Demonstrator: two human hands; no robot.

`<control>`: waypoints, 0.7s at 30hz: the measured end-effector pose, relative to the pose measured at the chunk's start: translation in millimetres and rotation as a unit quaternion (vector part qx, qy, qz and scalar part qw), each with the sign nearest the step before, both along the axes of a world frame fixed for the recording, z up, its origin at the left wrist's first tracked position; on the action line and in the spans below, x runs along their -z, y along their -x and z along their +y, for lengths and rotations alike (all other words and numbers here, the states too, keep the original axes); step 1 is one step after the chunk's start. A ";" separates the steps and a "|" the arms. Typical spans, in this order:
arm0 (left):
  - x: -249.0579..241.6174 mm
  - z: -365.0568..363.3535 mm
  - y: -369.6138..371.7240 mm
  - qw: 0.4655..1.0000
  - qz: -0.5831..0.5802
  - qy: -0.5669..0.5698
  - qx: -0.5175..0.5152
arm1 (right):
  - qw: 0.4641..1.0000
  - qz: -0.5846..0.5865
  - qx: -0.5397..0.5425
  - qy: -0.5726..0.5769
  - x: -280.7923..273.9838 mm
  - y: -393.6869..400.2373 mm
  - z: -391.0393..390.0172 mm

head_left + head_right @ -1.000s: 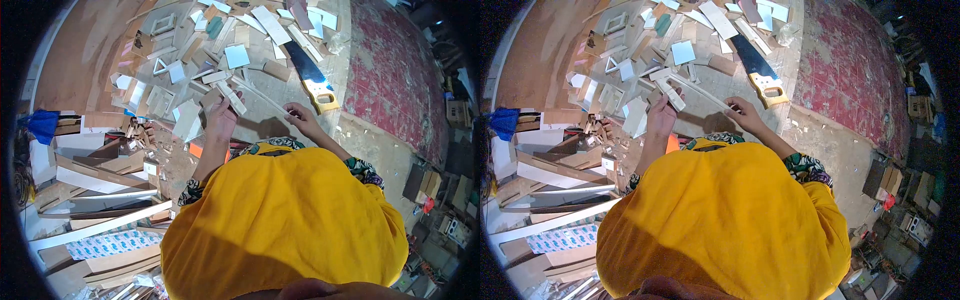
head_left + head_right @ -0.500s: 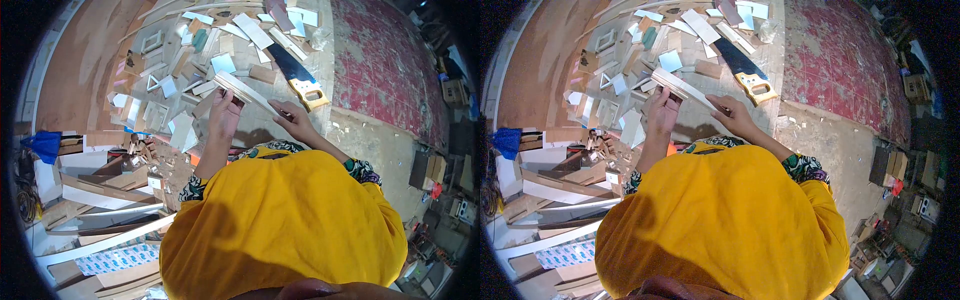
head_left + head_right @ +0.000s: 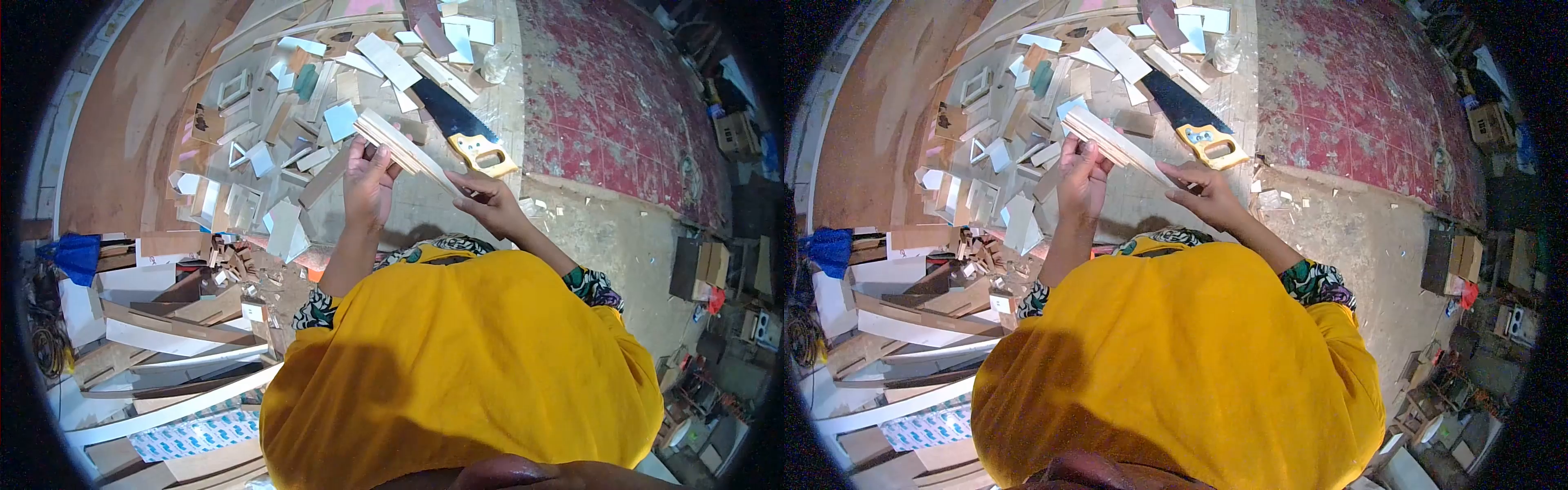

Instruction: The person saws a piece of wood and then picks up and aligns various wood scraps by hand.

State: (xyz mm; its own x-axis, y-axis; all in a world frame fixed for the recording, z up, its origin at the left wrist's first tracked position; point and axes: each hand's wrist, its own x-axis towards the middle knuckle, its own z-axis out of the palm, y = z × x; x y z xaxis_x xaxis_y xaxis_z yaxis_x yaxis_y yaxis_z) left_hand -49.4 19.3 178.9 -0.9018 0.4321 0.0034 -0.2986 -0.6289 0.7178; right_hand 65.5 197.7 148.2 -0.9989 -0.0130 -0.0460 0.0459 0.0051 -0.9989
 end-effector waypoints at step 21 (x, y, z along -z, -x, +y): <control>-12.9 37.1 -15.8 0.995 0.006 0.099 -0.021 | 0.930 -0.164 -0.162 0.287 12.9 -7.2 55.3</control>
